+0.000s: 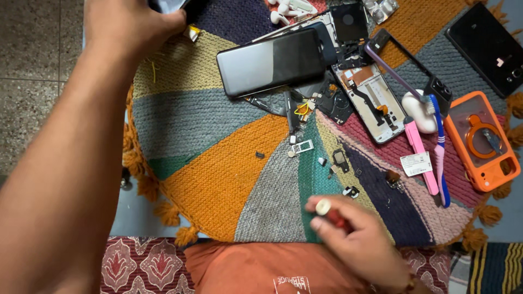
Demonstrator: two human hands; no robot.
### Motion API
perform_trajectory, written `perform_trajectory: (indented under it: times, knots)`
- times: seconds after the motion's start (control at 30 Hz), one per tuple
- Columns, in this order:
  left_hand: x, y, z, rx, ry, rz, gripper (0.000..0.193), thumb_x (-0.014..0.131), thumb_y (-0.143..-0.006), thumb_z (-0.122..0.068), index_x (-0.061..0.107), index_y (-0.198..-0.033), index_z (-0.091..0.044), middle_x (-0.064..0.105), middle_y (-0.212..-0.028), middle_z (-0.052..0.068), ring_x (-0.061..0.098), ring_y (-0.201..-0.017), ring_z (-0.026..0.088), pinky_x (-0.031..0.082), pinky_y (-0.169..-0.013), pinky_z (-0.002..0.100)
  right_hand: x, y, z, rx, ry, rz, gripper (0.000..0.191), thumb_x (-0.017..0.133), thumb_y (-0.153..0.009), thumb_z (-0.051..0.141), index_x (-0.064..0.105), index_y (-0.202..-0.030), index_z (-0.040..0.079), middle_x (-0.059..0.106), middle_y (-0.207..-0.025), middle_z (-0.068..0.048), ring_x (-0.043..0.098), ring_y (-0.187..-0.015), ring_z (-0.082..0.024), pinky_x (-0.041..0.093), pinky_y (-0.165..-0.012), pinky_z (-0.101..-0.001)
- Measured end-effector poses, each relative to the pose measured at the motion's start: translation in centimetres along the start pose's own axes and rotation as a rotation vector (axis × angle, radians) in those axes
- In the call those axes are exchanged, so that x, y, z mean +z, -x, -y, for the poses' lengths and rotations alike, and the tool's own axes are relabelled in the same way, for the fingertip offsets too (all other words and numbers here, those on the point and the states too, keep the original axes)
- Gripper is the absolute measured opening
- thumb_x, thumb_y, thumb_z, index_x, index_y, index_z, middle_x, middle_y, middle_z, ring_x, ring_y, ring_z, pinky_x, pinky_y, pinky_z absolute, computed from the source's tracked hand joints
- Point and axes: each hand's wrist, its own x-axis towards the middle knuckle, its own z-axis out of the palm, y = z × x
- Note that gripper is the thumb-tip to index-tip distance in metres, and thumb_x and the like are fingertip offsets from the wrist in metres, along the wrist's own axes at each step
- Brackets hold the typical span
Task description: The person applies adhesive to the internal frame of a disassembled smartphone, then attaches the screen assembly and presses the edges to secure it. They then use a small metal tool to pry and adjust the phone's side seams.
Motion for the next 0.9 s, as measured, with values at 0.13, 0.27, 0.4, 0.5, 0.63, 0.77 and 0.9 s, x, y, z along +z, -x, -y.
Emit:
perform_trajectory:
  times: [0.13,0.27,0.4,0.5,0.63,0.77,0.9]
  knots:
    - [-2.8,3.5,-2.9,-0.303,0.683,0.08,0.039,0.076,-0.099,-0.038,0.069,-0.112,-0.001,0.069,-0.094,0.009,0.067,-0.073,0.017,0.05,-0.067,0.039,-3.5,-1.2,0.1,-0.07,0.294,-0.323,0.033,0.076,-0.086,0.015,0.073,-0.118,0.009,0.068,-0.097,-0.002,0.062,-0.075,-0.011,0.052,-0.063,-0.0242]
    - [-4.8,10.4,-8.2,-0.428,1.656,0.29,0.049,0.048,-0.106,-0.038,0.065,-0.124,0.004,0.071,-0.105,0.013,0.067,-0.098,0.022,0.052,-0.089,0.038,-6.2,-2.8,0.2,-0.131,0.708,-0.525,0.039,0.079,-0.093,0.022,0.073,-0.129,0.01,0.069,-0.115,-0.011,0.065,-0.088,-0.019,0.053,-0.077,-0.0313]
    - [-3.6,15.2,-13.4,-0.724,1.976,0.298,0.05,0.05,-0.094,-0.026,0.055,-0.133,0.004,0.069,-0.12,0.018,0.07,-0.108,0.028,0.058,-0.097,0.046,-6.6,-2.3,2.0,-0.322,0.837,-0.599,0.035,0.078,-0.091,0.019,0.073,-0.122,0.004,0.07,-0.12,-0.016,0.066,-0.106,-0.028,0.054,-0.092,-0.0394]
    - [-2.5,17.8,-16.1,-0.975,1.941,0.293,0.042,0.055,-0.095,-0.022,0.053,-0.131,0.001,0.069,-0.115,0.017,0.07,-0.103,0.027,0.058,-0.093,0.046,-6.7,-0.2,4.0,-0.397,0.433,-0.367,0.033,0.076,-0.089,0.02,0.071,-0.116,0.002,0.07,-0.118,-0.014,0.067,-0.109,-0.027,0.054,-0.095,-0.039]
    - [-2.1,20.9,-18.2,-0.942,1.989,0.203,0.035,0.064,-0.096,-0.009,0.058,-0.128,0.002,0.069,-0.12,0.011,0.066,-0.11,0.02,0.051,-0.101,0.039,-6.0,2.5,4.6,-0.623,-0.43,0.334,0.033,0.077,-0.087,0.019,0.071,-0.115,0.003,0.07,-0.117,-0.013,0.067,-0.108,-0.027,0.054,-0.095,-0.0391]
    - [-2.3,22.2,-19.0,-0.925,1.977,0.133,0.032,0.069,-0.093,-0.002,0.062,-0.124,0.004,0.069,-0.118,0.013,0.065,-0.11,0.023,0.049,-0.103,0.041,-4.3,3.2,3.6,-0.689,-0.496,0.394,0.033,0.078,-0.086,0.019,0.07,-0.114,0.004,0.07,-0.116,-0.012,0.067,-0.108,-0.027,0.054,-0.095,-0.0392]
    - [-3.2,22.3,-19.1,-0.854,1.975,0.067,0.035,0.068,-0.089,0.001,0.061,-0.123,0.006,0.07,-0.12,0.017,0.066,-0.114,0.027,0.05,-0.105,0.042,-3.8,4.1,3.6,-0.712,-0.477,0.372,0.033,0.08,-0.084,0.019,0.069,-0.112,0.004,0.07,-0.115,-0.011,0.068,-0.108,-0.026,0.055,-0.095,-0.0393]
